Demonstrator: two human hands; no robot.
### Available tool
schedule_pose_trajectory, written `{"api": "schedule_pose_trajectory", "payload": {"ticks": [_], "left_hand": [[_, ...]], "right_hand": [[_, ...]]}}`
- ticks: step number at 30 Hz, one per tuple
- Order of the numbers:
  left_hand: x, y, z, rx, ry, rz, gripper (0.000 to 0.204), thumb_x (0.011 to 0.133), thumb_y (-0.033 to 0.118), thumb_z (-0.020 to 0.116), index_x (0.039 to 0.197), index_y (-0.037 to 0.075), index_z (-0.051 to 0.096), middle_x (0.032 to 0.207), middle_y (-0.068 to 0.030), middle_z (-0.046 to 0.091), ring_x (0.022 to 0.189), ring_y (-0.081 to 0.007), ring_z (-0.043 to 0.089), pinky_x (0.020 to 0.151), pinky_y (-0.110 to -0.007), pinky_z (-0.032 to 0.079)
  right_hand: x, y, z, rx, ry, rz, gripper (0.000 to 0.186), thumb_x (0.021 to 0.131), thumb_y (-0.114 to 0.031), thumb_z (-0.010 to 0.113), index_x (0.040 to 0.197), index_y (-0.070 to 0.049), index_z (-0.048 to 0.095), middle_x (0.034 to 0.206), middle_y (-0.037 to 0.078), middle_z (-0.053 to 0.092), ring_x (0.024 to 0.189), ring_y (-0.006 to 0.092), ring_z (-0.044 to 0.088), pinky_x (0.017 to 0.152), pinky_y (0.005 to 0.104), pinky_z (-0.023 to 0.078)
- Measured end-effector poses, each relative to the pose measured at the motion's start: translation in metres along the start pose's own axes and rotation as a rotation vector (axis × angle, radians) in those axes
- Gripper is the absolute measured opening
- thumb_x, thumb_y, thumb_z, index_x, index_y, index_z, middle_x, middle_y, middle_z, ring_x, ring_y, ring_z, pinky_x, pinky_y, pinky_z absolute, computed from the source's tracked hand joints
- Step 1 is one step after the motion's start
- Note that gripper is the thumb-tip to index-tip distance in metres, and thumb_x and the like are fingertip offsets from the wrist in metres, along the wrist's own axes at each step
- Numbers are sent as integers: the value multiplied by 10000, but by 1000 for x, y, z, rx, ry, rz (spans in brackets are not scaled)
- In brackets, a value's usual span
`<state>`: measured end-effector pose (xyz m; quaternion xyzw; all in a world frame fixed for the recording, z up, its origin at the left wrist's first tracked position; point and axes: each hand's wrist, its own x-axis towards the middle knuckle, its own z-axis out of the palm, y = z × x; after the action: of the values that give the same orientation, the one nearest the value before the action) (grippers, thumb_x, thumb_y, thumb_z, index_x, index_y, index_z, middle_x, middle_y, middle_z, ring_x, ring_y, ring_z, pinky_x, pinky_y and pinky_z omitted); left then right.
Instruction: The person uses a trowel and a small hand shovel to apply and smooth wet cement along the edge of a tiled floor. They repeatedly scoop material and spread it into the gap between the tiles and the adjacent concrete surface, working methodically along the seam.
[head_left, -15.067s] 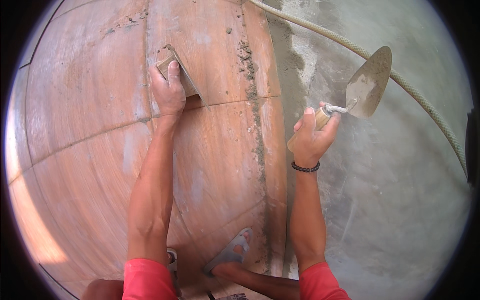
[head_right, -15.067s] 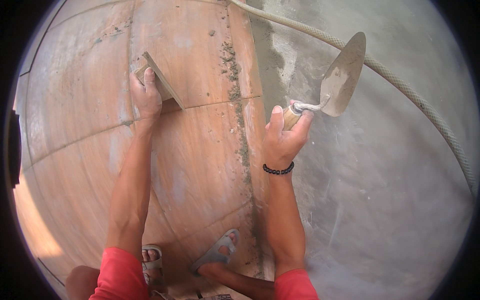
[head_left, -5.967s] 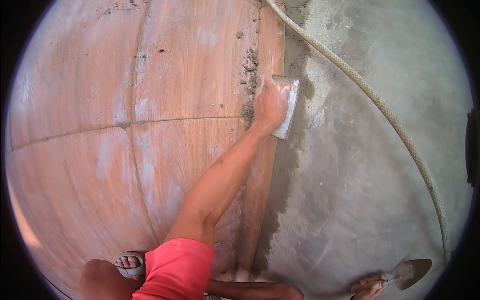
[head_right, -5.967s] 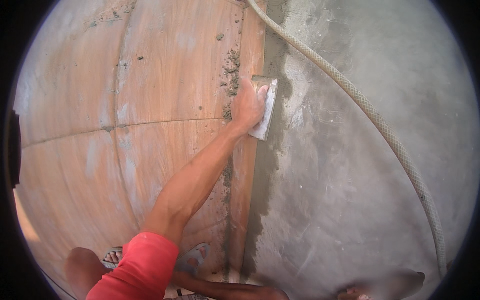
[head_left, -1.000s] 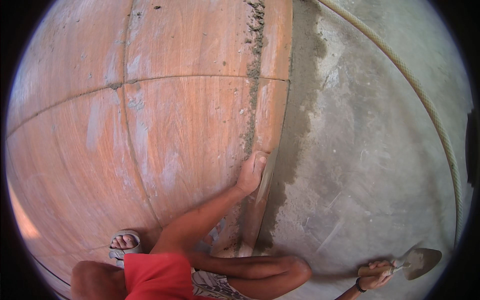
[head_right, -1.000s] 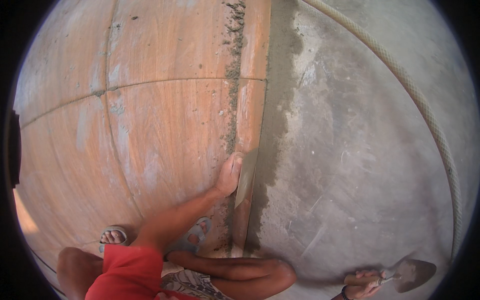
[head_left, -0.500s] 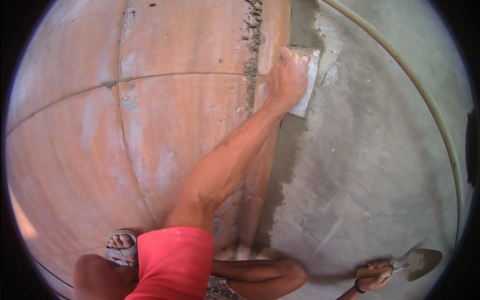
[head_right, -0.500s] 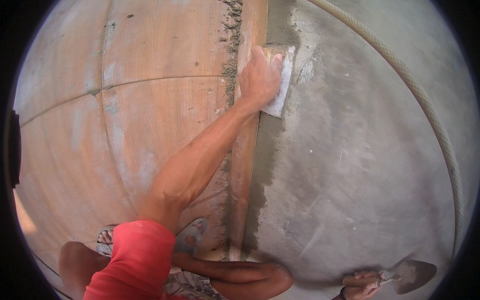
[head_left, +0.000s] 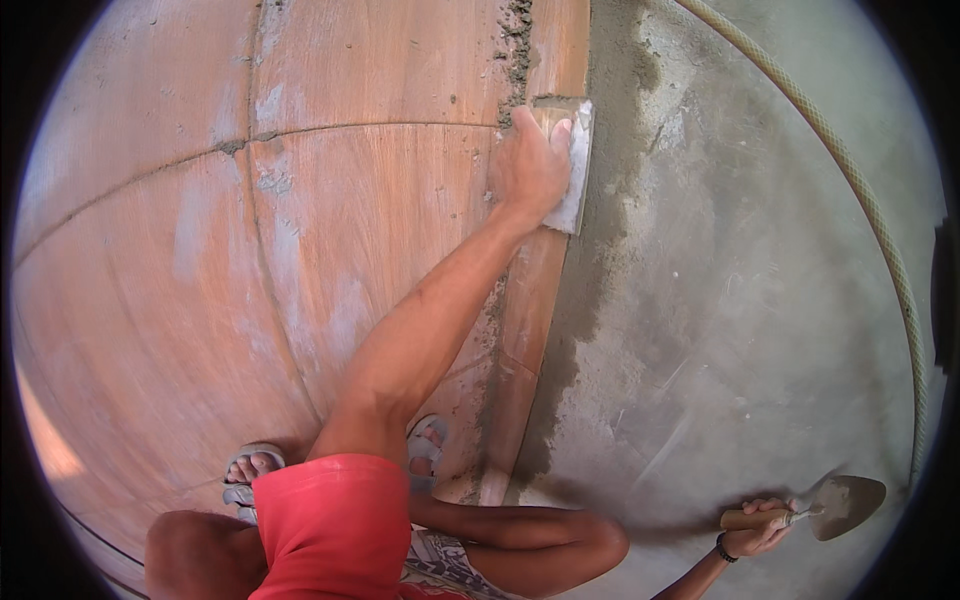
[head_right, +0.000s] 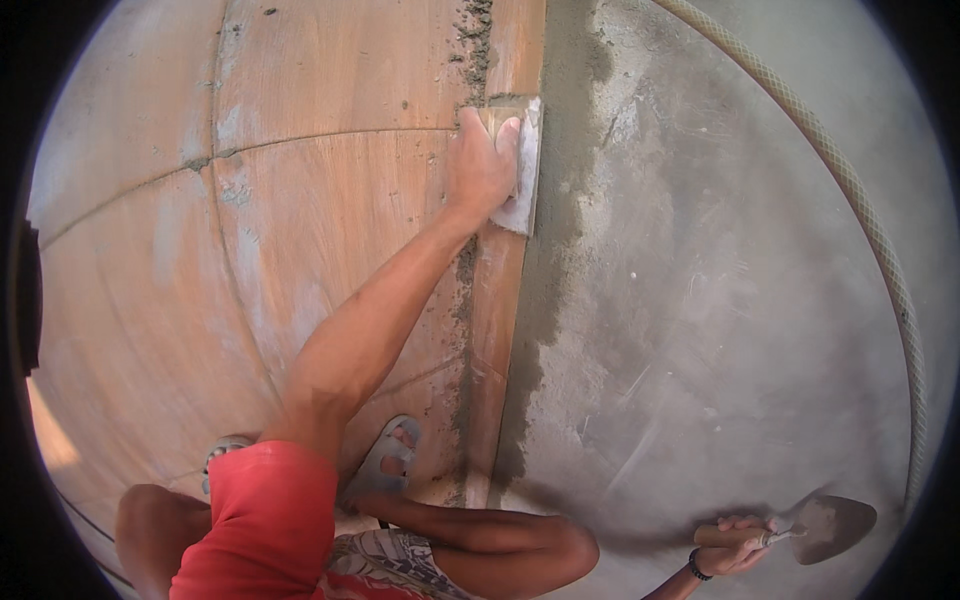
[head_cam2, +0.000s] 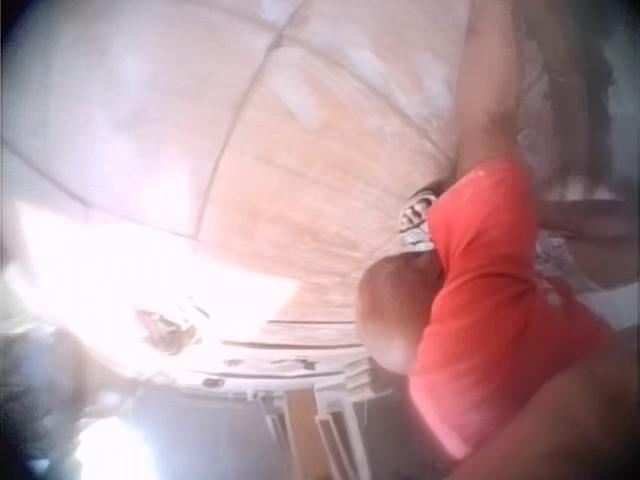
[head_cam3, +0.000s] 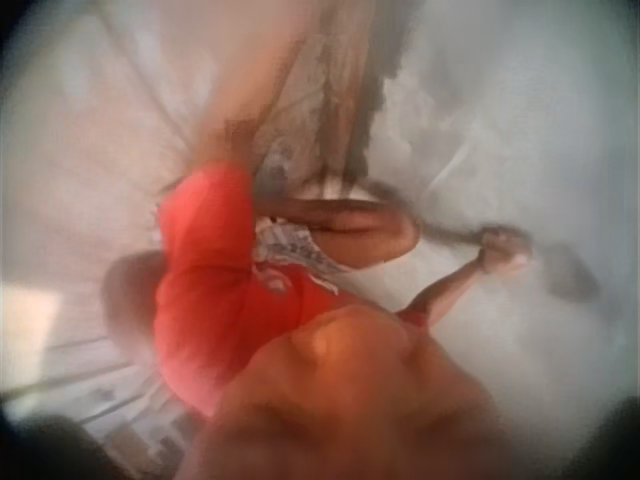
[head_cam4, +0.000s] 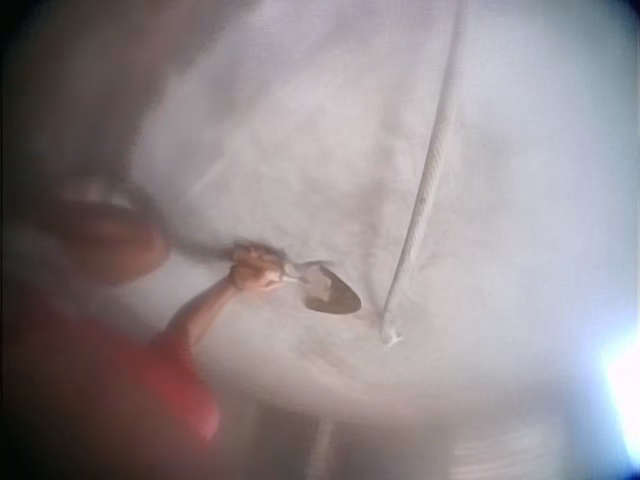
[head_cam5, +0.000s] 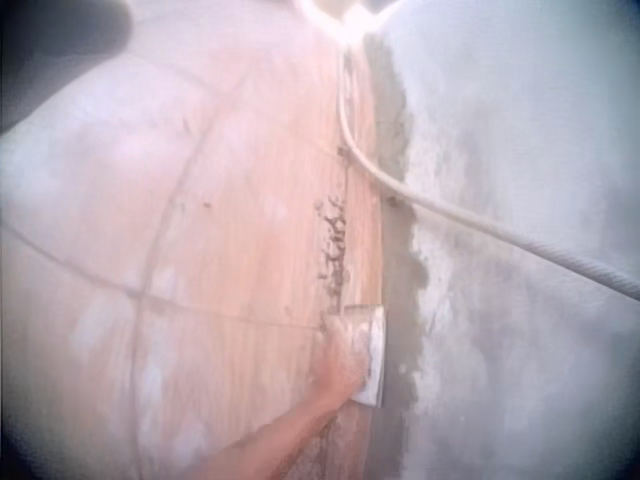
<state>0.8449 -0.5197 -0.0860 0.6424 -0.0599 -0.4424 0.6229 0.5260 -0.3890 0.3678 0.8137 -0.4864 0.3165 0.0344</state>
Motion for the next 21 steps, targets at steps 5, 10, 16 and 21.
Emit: {"api": "schedule_pose_trajectory", "payload": {"ticks": [5,10,16,21], "left_hand": [[-22,-11,36,83,-25,-2,433,942,324,557,1105,-42,393,997,-302,613,930,-471,606,788,-538,460],[-175,-64,58,64,-136,9,421,913,294,616,1076,-30,403,927,-298,590,870,-484,587,754,-548,441],[-300,-101,26,-178,-498,-17,436,944,301,575,1202,-21,433,1018,-271,593,979,-436,590,856,-464,455],[-144,-90,6,-480,-148,92,401,1026,339,406,1083,-47,501,867,-179,557,823,-227,525,780,-354,443]], "right_hand": [[0,4,4,-34,12,-49,624,924,-402,552,1278,89,400,792,120,492,546,177,485,464,301,424],[0,3,3,-19,31,-35,642,923,-398,555,1301,94,391,801,124,498,572,181,482,481,305,422],[1,12,-4,-24,-3,-27,637,926,-387,551,1309,103,407,823,117,492,592,186,485,513,304,420],[-1,2,3,-12,28,-45,603,938,-346,521,1313,113,408,829,123,494,587,187,483,519,305,420]]}}
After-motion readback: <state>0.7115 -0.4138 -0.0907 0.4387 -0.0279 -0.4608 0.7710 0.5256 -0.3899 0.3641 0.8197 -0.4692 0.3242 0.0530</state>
